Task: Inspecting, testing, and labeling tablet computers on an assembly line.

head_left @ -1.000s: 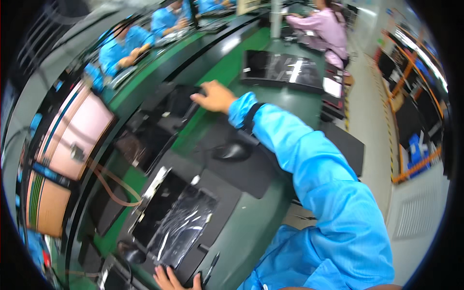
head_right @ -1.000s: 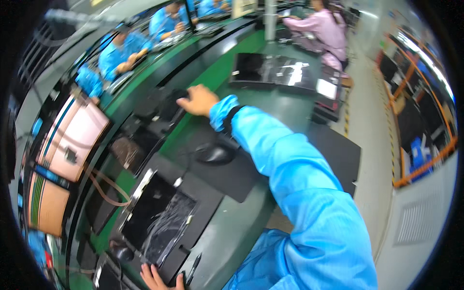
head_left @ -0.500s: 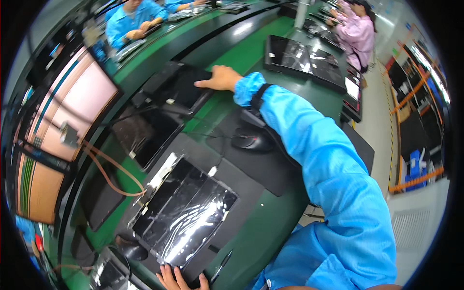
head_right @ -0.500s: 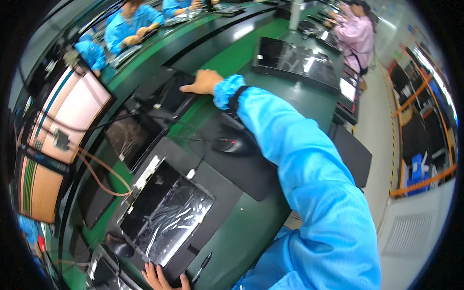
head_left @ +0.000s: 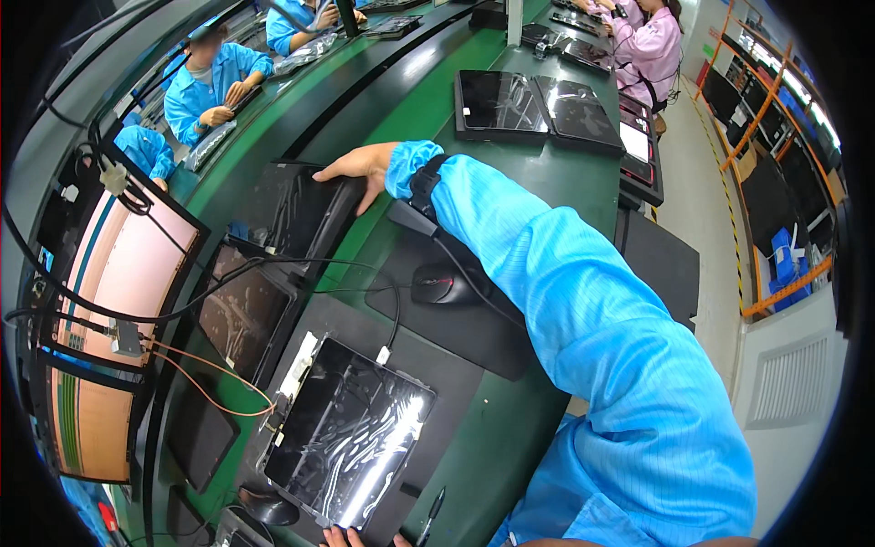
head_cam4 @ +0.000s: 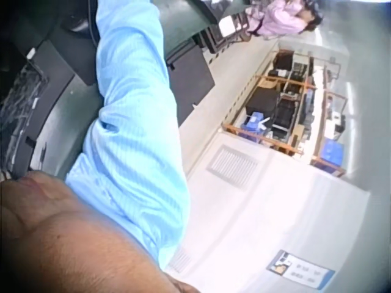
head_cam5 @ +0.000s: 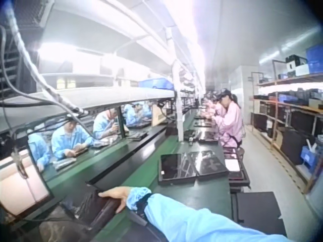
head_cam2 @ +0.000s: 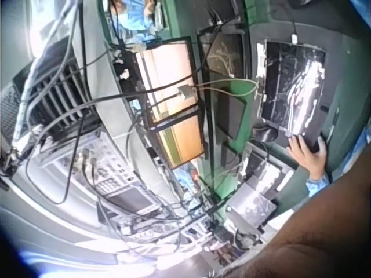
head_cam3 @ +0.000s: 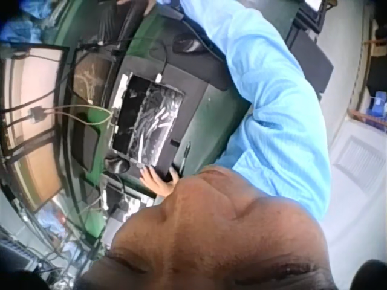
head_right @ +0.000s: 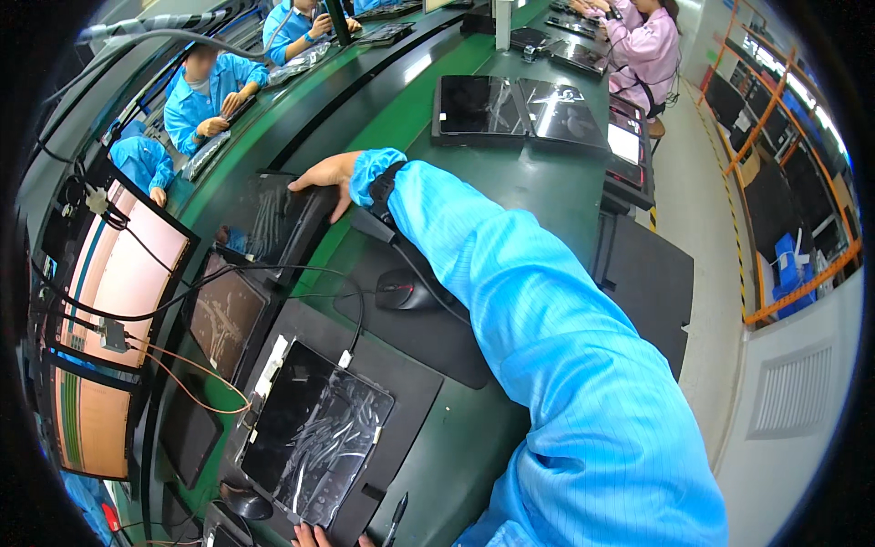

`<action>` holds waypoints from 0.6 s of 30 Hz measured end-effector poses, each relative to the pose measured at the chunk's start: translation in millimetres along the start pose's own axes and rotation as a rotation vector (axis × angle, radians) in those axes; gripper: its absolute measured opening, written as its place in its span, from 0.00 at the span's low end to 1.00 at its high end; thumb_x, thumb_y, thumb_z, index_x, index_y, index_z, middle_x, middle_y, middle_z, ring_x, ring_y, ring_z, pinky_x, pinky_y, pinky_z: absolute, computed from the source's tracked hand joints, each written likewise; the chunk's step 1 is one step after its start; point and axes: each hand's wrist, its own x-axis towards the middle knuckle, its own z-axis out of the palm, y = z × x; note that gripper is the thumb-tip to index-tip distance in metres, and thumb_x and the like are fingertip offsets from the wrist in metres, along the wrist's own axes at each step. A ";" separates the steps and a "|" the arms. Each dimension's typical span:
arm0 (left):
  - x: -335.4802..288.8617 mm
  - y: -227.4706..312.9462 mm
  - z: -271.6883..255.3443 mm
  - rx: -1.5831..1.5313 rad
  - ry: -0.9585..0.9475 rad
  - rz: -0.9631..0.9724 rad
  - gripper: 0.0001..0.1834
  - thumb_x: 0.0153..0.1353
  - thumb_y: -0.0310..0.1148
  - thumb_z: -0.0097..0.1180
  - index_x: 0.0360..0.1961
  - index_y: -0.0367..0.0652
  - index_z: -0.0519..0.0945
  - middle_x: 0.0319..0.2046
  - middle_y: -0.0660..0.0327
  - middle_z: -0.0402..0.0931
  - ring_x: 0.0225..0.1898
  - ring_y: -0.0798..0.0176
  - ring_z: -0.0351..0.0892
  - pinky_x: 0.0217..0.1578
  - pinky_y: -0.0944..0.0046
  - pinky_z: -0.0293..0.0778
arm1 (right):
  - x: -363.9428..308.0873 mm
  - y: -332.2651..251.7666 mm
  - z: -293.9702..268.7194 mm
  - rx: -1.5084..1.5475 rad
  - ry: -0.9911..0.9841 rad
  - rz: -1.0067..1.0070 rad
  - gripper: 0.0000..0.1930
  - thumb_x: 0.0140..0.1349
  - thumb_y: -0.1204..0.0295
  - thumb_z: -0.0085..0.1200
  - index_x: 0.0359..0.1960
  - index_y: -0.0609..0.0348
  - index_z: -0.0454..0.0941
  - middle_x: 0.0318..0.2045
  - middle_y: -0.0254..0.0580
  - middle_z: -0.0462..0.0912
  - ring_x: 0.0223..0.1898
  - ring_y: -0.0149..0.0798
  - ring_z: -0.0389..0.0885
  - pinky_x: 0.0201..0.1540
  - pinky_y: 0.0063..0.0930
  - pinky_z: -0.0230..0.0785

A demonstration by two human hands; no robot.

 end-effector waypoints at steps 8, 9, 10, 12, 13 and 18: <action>-2.1 4.6 -3.2 0.021 -0.034 -0.011 0.35 0.59 0.44 0.67 0.62 0.32 0.75 0.61 0.37 0.74 0.64 0.33 0.71 0.68 0.32 0.60 | 18.7 26.4 13.3 0.711 0.016 -0.187 0.16 0.70 0.64 0.56 0.49 0.66 0.80 0.40 0.46 0.88 0.41 0.46 0.89 0.48 0.54 0.82; -2.3 4.2 -2.8 0.017 -0.040 -0.005 0.36 0.59 0.42 0.68 0.63 0.33 0.74 0.61 0.37 0.73 0.65 0.33 0.70 0.68 0.32 0.59 | 20.9 29.5 1.7 0.740 0.005 -0.226 0.16 0.70 0.64 0.56 0.48 0.66 0.80 0.40 0.46 0.88 0.40 0.46 0.89 0.47 0.55 0.82; -2.9 4.4 -2.9 0.019 -0.035 -0.007 0.36 0.59 0.42 0.68 0.63 0.33 0.74 0.61 0.37 0.73 0.65 0.33 0.70 0.68 0.32 0.59 | 21.1 36.3 -12.9 0.766 0.008 -0.263 0.16 0.70 0.63 0.57 0.48 0.65 0.81 0.41 0.45 0.88 0.42 0.46 0.89 0.49 0.55 0.81; -2.8 3.2 -1.5 0.018 -0.037 0.004 0.36 0.58 0.42 0.68 0.63 0.33 0.74 0.62 0.37 0.73 0.65 0.32 0.70 0.69 0.32 0.58 | 16.3 48.8 -43.2 0.839 0.005 -0.295 0.15 0.70 0.63 0.58 0.49 0.62 0.81 0.45 0.43 0.87 0.45 0.45 0.87 0.52 0.57 0.79; -1.3 3.4 -1.2 0.012 -0.034 0.007 0.36 0.58 0.42 0.68 0.63 0.33 0.74 0.62 0.37 0.73 0.65 0.32 0.70 0.69 0.32 0.58 | 14.4 58.7 -66.9 0.844 0.050 -0.304 0.15 0.70 0.63 0.58 0.50 0.60 0.81 0.46 0.41 0.87 0.46 0.44 0.86 0.54 0.59 0.77; -3.5 3.4 -4.8 0.012 -0.053 -0.001 0.37 0.58 0.42 0.68 0.64 0.33 0.72 0.63 0.36 0.70 0.66 0.32 0.68 0.69 0.32 0.58 | -39.7 99.5 -164.7 0.941 0.270 -0.377 0.14 0.70 0.62 0.57 0.52 0.52 0.80 0.47 0.37 0.85 0.51 0.43 0.83 0.60 0.61 0.71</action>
